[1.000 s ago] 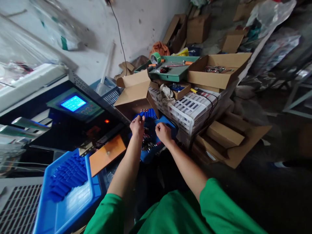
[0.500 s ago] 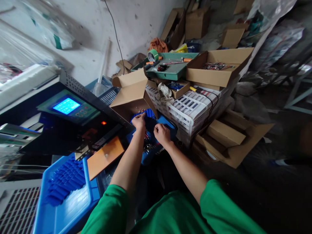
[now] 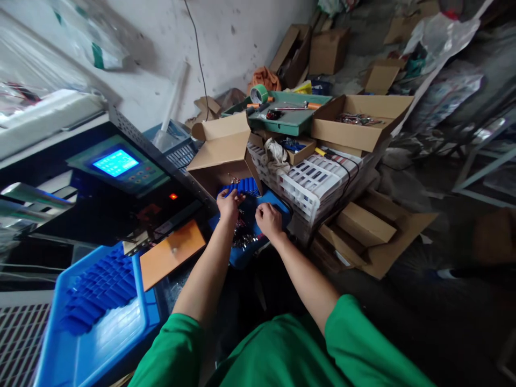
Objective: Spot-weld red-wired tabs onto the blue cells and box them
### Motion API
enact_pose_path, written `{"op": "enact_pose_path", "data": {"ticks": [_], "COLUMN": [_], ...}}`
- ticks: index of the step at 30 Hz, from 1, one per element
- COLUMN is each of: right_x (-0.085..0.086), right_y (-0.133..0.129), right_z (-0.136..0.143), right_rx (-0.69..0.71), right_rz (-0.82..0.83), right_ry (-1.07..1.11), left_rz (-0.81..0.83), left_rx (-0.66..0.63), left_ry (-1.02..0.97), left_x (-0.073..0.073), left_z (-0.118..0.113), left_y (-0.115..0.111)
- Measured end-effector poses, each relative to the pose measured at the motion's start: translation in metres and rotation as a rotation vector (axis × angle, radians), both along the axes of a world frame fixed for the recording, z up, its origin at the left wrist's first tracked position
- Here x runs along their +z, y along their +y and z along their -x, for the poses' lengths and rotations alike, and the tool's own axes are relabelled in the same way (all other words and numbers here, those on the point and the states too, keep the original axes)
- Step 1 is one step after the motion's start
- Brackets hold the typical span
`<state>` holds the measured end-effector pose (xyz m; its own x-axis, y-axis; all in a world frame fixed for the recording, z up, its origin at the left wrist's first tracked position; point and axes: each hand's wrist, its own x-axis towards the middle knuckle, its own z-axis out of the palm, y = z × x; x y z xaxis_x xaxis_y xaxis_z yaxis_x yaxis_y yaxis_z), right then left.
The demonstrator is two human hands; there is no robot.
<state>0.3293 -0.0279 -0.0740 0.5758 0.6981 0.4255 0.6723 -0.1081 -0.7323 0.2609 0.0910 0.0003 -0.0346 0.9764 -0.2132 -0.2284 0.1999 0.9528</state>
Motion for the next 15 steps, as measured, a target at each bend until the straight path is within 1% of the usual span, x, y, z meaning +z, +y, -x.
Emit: {"op": "enact_pose_path", "data": {"ticks": [2, 4, 6, 8, 11, 13, 15], "right_x": [0.000, 0.001, 0.002, 0.004, 0.006, 0.006, 0.006], "right_y": [0.000, -0.001, -0.002, -0.003, -0.003, -0.003, -0.003], "right_z": [0.000, 0.000, 0.000, 0.001, 0.001, 0.001, 0.002], "right_rx": [-0.010, -0.015, -0.019, -0.022, -0.025, -0.024, -0.031], "right_rz": [0.004, 0.008, 0.012, 0.023, 0.040, 0.046, 0.052], "right_ry": [-0.002, -0.002, -0.003, -0.004, -0.010, -0.018, -0.025], "left_rz": [-0.099, -0.280, -0.482, -0.622, -0.705, -0.696, -0.646], "left_rx": [0.010, -0.009, -0.087, -0.179, -0.258, -0.283, -0.287], "left_ry": [0.139, 0.336, 0.512, 0.610, 0.628, 0.599, 0.570], "left_x": [0.000, -0.001, -0.003, -0.005, -0.010, -0.014, -0.016], "left_z": [0.011, 0.022, 0.030, 0.033, 0.028, 0.022, 0.018], "left_y": [-0.003, -0.006, -0.009, -0.011, -0.014, -0.014, -0.012]}}
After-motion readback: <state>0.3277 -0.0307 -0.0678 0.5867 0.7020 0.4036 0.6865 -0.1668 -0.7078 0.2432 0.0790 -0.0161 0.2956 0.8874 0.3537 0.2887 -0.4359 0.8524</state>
